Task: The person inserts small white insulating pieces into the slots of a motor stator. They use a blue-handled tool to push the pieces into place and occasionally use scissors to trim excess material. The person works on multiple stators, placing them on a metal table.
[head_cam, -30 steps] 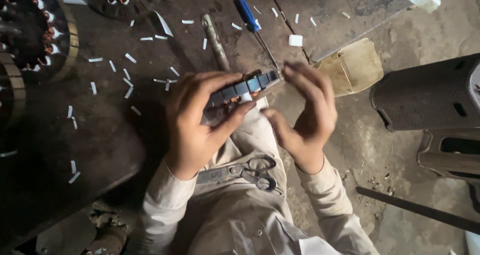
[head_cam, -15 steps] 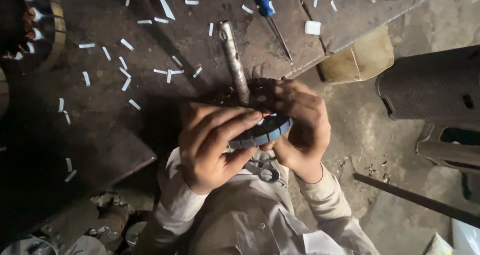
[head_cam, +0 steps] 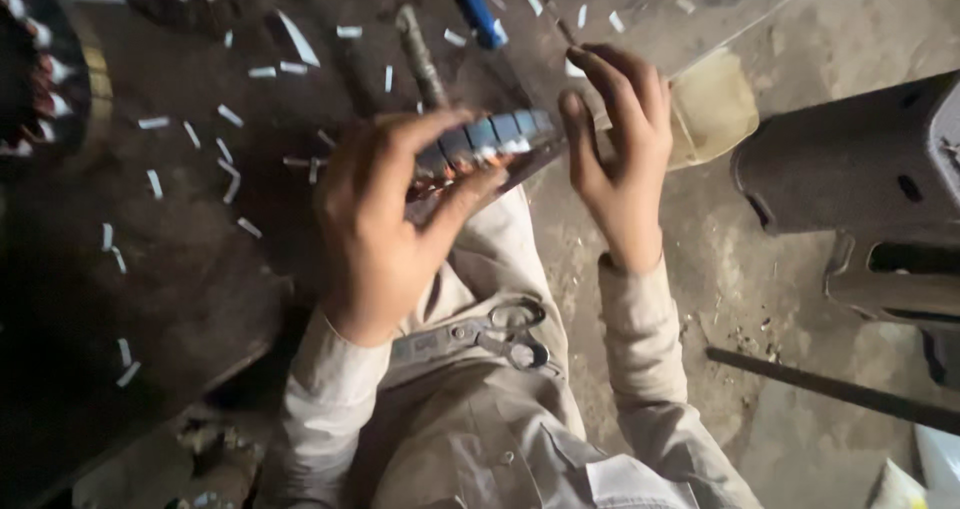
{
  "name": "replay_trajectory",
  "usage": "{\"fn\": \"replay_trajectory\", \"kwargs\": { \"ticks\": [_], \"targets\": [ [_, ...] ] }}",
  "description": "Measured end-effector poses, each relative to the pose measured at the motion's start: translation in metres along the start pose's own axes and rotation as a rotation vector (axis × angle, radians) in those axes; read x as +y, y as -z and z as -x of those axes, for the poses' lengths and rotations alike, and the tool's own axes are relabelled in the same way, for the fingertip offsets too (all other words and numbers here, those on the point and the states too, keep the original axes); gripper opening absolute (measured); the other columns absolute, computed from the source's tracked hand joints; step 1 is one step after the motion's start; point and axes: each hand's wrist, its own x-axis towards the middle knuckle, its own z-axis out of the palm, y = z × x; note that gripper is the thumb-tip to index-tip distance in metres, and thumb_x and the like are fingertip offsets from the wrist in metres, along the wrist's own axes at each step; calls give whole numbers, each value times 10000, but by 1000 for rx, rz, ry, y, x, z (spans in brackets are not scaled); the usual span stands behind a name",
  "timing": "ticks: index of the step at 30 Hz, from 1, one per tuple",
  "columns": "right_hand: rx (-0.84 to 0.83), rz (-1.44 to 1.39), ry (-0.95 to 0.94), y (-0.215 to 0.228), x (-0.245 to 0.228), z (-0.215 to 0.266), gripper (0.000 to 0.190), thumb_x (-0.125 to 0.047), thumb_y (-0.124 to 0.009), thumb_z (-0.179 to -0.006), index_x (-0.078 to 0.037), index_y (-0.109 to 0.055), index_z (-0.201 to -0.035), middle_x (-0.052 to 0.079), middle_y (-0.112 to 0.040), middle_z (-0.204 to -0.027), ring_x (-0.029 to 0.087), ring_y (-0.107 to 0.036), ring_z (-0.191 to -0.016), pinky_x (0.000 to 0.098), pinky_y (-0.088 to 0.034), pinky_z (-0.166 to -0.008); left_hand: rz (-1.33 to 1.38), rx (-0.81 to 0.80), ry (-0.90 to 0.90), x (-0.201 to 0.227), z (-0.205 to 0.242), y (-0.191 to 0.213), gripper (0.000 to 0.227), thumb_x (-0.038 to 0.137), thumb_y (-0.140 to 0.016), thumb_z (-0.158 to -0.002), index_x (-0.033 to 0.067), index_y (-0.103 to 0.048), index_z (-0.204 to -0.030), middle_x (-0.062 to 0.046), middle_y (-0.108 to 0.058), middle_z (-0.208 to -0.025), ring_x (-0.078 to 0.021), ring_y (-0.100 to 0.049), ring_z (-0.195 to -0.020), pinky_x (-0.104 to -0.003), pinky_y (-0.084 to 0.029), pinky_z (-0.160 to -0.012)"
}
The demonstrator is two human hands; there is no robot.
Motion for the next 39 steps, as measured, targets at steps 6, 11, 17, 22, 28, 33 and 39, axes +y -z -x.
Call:
{"fn": "replay_trajectory", "kwargs": {
  "ticks": [6,11,17,22,28,33,39],
  "targets": [
    [5,285,16,2,55,-30,260,-38,-781,-885,-57,-721,-1137,150,-651,-1138,375,-592,-1095,442,-490,-942,45,-11,22,-7,-32,2,387,163,-866,-974,26,-633,-1251,-152,-731,-1105,-282,-737,-1000,-371,-568,-830],
    [-28,30,-112,6,69,-30,215,-26,-786,-906,-47,-706,-1104,99,-679,-948,221,-658,-866,325,-521,-780,111,-3,-2,-17,-40,-2,389,132,-852,-990,4,-624,-1277,-162,-733,-1170,-281,-758,-1066,-354,-585,-919],
    [-51,-278,-260,13,67,-28,327,23,-706,-923,-5,-663,-1246,12,-692,-893,55,-630,-809,221,-494,-727,174,4,83,-23,-41,0,433,130,-837,-970,13,-609,-1319,-136,-706,-1192,-267,-732,-1095,-360,-579,-951],
    [-23,-547,-294,23,65,-19,232,20,-643,-1008,38,-648,-1240,9,-656,-1002,72,-629,-917,223,-514,-814,-55,258,-162,-12,-33,-2,482,94,-822,-929,24,-566,-1332,-178,-535,-1317,-347,-582,-1233,-437,-515,-1064],
    [80,-696,-513,33,38,6,162,2,-669,-1003,47,-647,-1157,36,-682,-1031,91,-637,-949,227,-503,-841,29,244,-193,25,4,-15,303,16,-758,-1009,89,-648,-1282,-73,-636,-1250,-243,-662,-1149,-331,-564,-965],
    [-142,-745,-420,30,-24,58,129,65,-690,-940,30,-608,-1032,84,-686,-998,166,-673,-923,289,-553,-823,303,-57,15,33,34,-39,323,61,-747,-892,5,-652,-1196,-132,-660,-1164,-298,-669,-1059,-360,-539,-883],
    [-81,-683,-506,19,-36,111,224,83,-730,-863,20,-629,-1053,114,-699,-994,172,-696,-902,302,-569,-818,203,23,54,30,34,-28,211,-30,-684,-929,61,-725,-1116,-83,-732,-1084,-227,-728,-1036,-323,-582,-887]
  ]
}}
